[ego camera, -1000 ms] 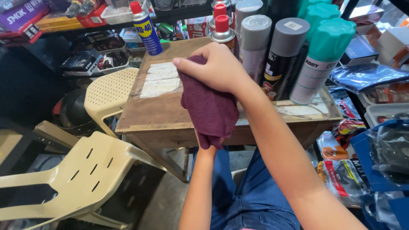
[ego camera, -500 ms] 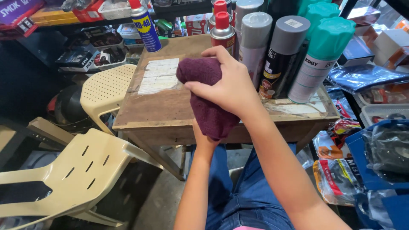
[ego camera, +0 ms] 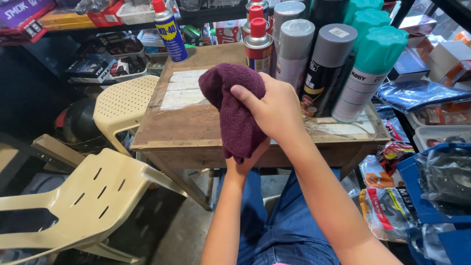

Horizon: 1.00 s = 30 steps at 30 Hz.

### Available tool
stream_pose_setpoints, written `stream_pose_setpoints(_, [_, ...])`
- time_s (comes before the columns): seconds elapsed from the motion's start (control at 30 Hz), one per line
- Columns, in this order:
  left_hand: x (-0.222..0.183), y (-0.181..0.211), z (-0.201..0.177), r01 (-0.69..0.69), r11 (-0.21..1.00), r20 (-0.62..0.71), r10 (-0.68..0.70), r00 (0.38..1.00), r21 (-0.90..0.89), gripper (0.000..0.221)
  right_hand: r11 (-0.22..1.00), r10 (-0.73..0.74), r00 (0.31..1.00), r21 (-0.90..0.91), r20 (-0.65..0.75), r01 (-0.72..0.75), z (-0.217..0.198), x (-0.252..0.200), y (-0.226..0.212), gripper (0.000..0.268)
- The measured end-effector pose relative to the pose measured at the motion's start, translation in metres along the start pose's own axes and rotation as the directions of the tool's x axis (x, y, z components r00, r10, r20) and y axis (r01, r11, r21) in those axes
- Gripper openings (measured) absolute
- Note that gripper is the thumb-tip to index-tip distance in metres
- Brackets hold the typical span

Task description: Cleaning and inspecting a spray can of lubricant with a rag.

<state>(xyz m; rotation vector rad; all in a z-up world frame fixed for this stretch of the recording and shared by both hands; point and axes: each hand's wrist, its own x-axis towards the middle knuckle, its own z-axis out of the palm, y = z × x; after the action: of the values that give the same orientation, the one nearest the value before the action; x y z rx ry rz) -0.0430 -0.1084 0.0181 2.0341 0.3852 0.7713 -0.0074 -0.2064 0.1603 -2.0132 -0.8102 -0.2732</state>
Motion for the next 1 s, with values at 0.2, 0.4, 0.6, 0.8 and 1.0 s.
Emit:
stream_pose_setpoints(0.2, [-0.001, 0.005, -0.005, -0.013, 0.999, -0.044, 0.015, 0.999, 0.032, 0.050, 0.978, -0.123, 0.981, -0.186, -0.148, 0.095, 0.004, 0.001, 0.003, 0.066])
stream_pose_setpoints(0.4, [-0.010, 0.020, -0.009, 0.021, 1.000, -0.107, -0.022, 0.994, -0.009, 0.041, 0.990, -0.132, 0.940, -0.091, -0.316, 0.108, 0.004, -0.003, 0.018, 0.070])
stream_pose_setpoints(0.6, [-0.012, -0.001, 0.004, -0.033, 0.999, -0.238, 0.029, 0.971, -0.013, 0.045, 0.971, -0.063, 0.940, 0.196, -0.336, 0.136, 0.011, -0.013, 0.038, 0.066])
stream_pose_setpoints(0.8, [-0.011, 0.039, -0.014, 0.034, 0.996, -0.207, -0.051, 0.977, -0.088, 0.043, 0.968, -0.124, 0.879, 0.139, -0.460, 0.210, -0.002, -0.008, 0.031, 0.050])
stream_pose_setpoints(1.0, [-0.013, 0.024, -0.015, -0.063, 0.995, -0.193, 0.047, 0.980, -0.082, 0.056, 0.931, -0.301, 0.831, 0.046, -0.468, 0.363, 0.000, 0.003, 0.032, 0.049])
